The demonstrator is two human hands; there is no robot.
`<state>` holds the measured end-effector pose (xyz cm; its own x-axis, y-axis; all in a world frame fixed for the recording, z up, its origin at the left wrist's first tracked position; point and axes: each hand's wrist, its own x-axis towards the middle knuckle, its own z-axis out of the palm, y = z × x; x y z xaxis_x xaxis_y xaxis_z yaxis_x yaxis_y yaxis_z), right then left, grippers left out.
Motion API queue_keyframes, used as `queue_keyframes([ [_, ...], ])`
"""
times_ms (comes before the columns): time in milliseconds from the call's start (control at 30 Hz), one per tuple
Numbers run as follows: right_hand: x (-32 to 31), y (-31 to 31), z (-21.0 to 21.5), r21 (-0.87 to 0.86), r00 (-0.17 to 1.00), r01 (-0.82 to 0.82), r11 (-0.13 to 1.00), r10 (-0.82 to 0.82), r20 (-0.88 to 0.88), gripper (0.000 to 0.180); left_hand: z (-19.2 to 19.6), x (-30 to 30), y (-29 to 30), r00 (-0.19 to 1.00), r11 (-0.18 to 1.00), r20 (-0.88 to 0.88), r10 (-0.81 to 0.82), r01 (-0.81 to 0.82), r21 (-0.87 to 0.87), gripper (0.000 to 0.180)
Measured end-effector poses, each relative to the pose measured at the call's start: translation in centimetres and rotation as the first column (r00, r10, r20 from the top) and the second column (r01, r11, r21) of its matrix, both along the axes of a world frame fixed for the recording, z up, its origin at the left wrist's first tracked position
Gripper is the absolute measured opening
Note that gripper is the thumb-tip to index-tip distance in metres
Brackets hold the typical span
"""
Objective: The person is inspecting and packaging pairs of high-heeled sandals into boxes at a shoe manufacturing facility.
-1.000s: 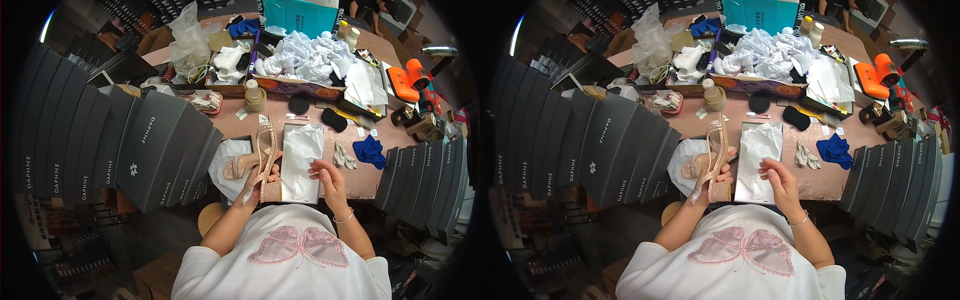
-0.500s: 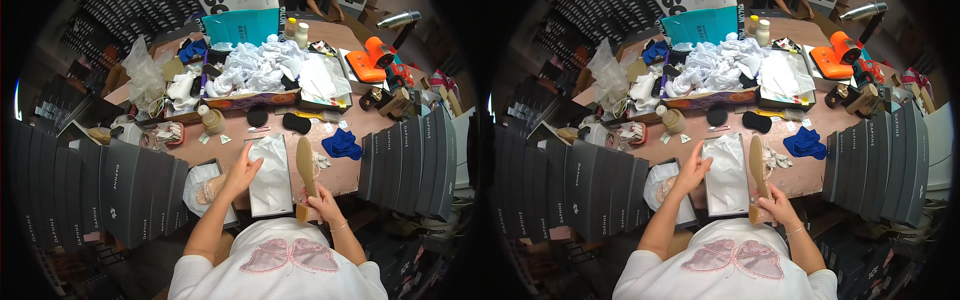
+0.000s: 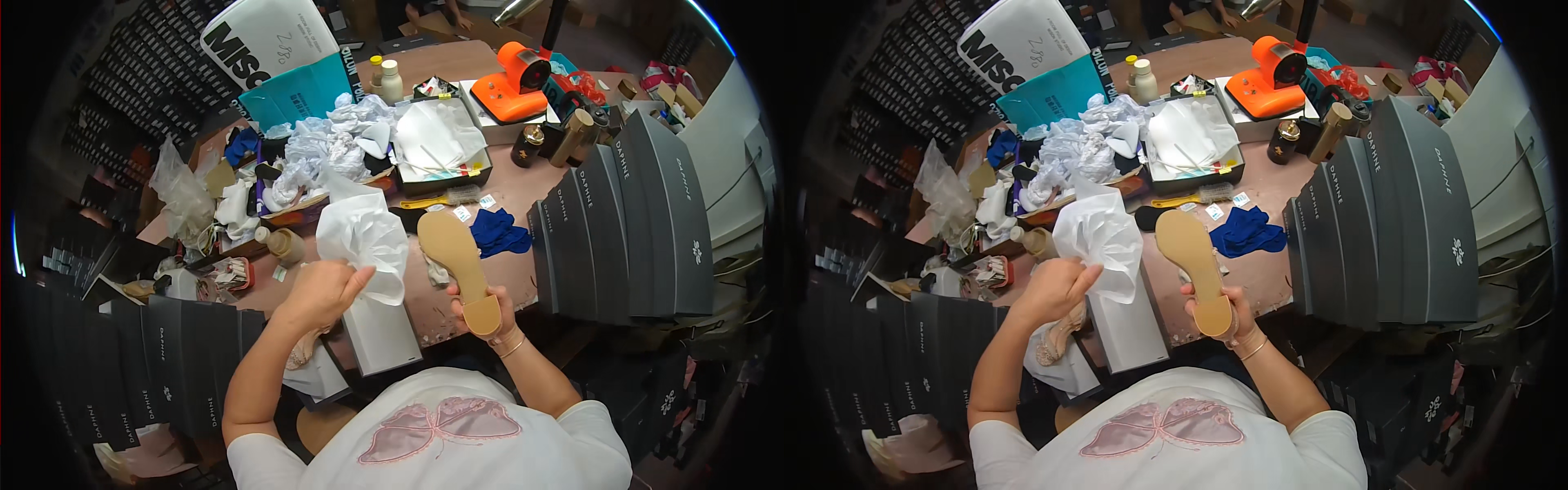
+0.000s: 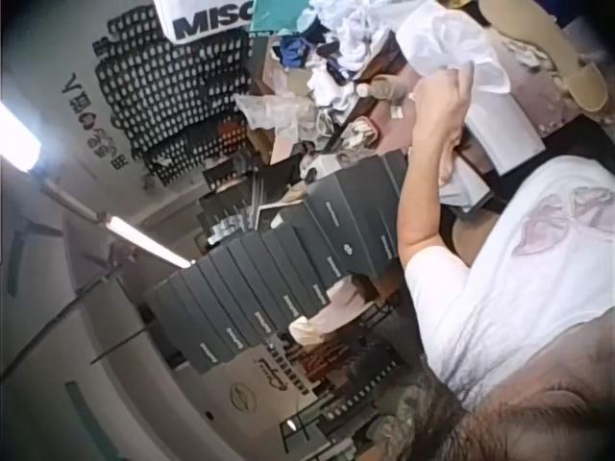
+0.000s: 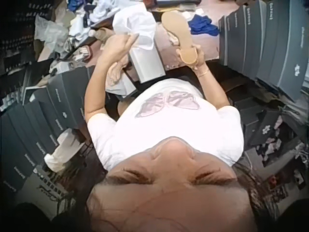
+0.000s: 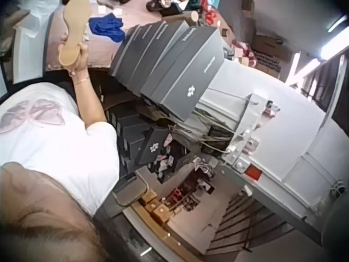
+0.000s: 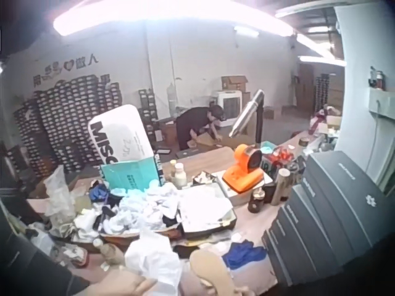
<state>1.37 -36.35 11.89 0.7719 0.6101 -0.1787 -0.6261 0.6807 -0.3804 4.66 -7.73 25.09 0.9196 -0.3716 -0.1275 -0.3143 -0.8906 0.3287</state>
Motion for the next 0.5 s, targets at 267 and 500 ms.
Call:
queue_keyframes([
  [267,-4.7,1.1,10.1,-0.438,0.857,-0.300,0.847,0.441,0.267,0.059,-5.7,-5.1,3.0,0.960,0.993,0.252,0.122,-0.118,-0.028,0.024],
  [500,-7.1,11.1,3.1,-0.916,0.693,0.099,0.388,0.634,0.343,0.044,-6.0,-14.1,3.9,0.966,0.968,0.209,0.151,-0.102,-0.231,0.048],
])
